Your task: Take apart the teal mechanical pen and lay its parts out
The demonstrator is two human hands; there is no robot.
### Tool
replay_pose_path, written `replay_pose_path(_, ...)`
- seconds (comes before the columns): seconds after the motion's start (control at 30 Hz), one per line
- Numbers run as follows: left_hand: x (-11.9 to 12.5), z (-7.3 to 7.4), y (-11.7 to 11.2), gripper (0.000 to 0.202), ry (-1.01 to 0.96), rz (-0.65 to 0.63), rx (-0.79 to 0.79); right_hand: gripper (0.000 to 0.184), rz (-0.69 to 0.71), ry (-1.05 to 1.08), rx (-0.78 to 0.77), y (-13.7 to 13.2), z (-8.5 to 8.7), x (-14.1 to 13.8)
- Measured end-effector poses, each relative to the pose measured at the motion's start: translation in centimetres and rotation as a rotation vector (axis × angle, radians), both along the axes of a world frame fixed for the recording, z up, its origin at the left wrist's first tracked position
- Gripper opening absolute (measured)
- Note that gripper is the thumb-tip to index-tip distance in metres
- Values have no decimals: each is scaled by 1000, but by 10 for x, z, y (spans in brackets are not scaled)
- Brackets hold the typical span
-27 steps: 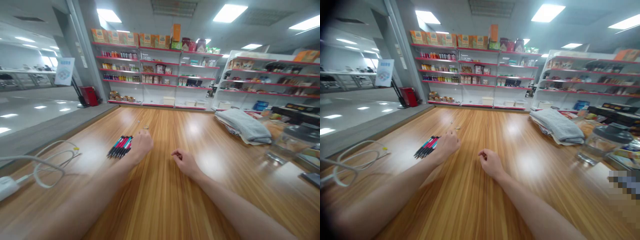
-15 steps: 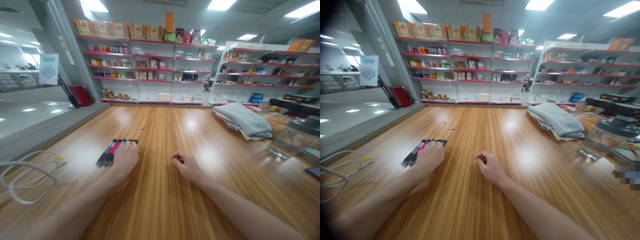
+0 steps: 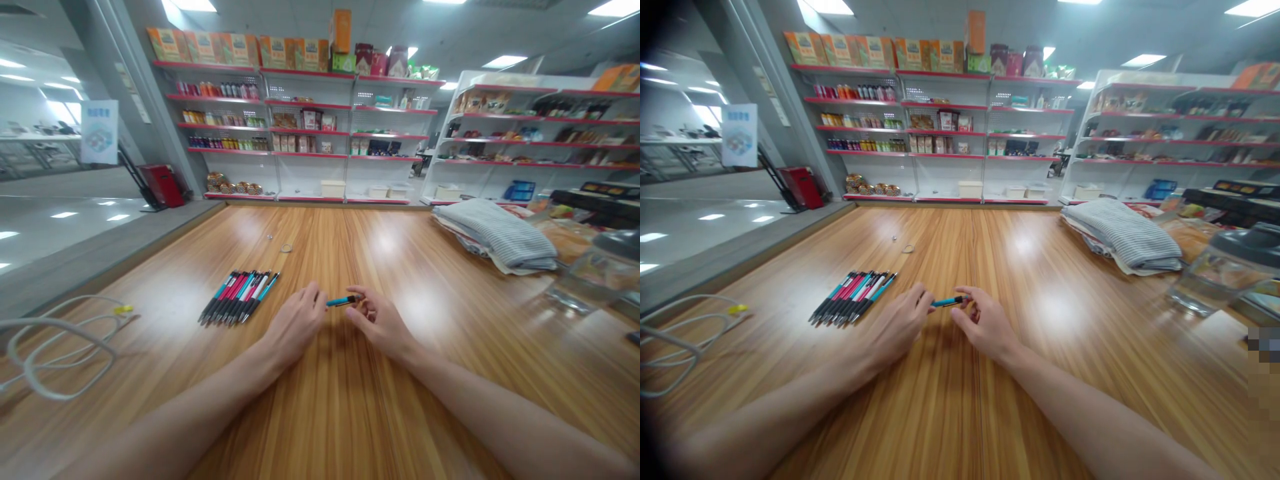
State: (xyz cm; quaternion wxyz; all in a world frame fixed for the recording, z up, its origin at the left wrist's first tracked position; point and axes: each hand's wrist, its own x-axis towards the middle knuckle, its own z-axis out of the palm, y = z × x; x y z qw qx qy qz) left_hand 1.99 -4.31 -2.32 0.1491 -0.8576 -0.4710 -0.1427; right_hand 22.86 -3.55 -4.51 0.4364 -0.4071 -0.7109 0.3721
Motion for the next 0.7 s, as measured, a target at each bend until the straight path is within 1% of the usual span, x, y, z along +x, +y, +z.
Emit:
replay_pose_path(0.07,7,3,-8,18,-136,-154,27,36,89,131,-43,-5,1,1)
replay_pose_path(0.13,8,4,-12,11,-317,-294,59,35,184,218,-56,-9,2,2)
replay_pose_path(0.17,7,4,-14,9,-416,-357,78,35,208,211,-38,-10,3,2)
replay_pose_path(0.23,4,3,-15,13,-597,-444,96,34,187,106,48,-12,7,1)
replay_pose_path(0.3,4,0,-16,14,-775,-468,26,28,148,-48,167,-13,11,-2)
replay_pose_path(0.4,8,-4,-15,8,-1096,-424,-252,19,168,-195,306,-13,14,-5)
replay_pose_path(0.47,11,-6,-13,11,-1261,-359,-423,18,136,-249,341,-12,13,-4)
replay_pose_path(0.5,13,-7,-11,13,-1307,-327,-467,18,100,-267,347,-11,11,-3)
replay_pose_path(0.53,14,-8,-9,16,-1336,-295,-471,19,62,-282,348,-9,9,-1)
replay_pose_path(0.57,13,-8,-6,21,-1353,-265,-432,20,29,-294,348,-7,7,1)
replay_pose_path(0.6,12,-9,-3,28,-1356,-227,-352,21,4,-308,348,-5,5,4)
replay_pose_path(0.67,8,-10,2,45,-1274,-119,-99,23,-33,-343,346,0,2,9)
replay_pose_path(0.7,5,-9,2,49,-1168,-65,33,23,-47,-367,347,3,2,11)
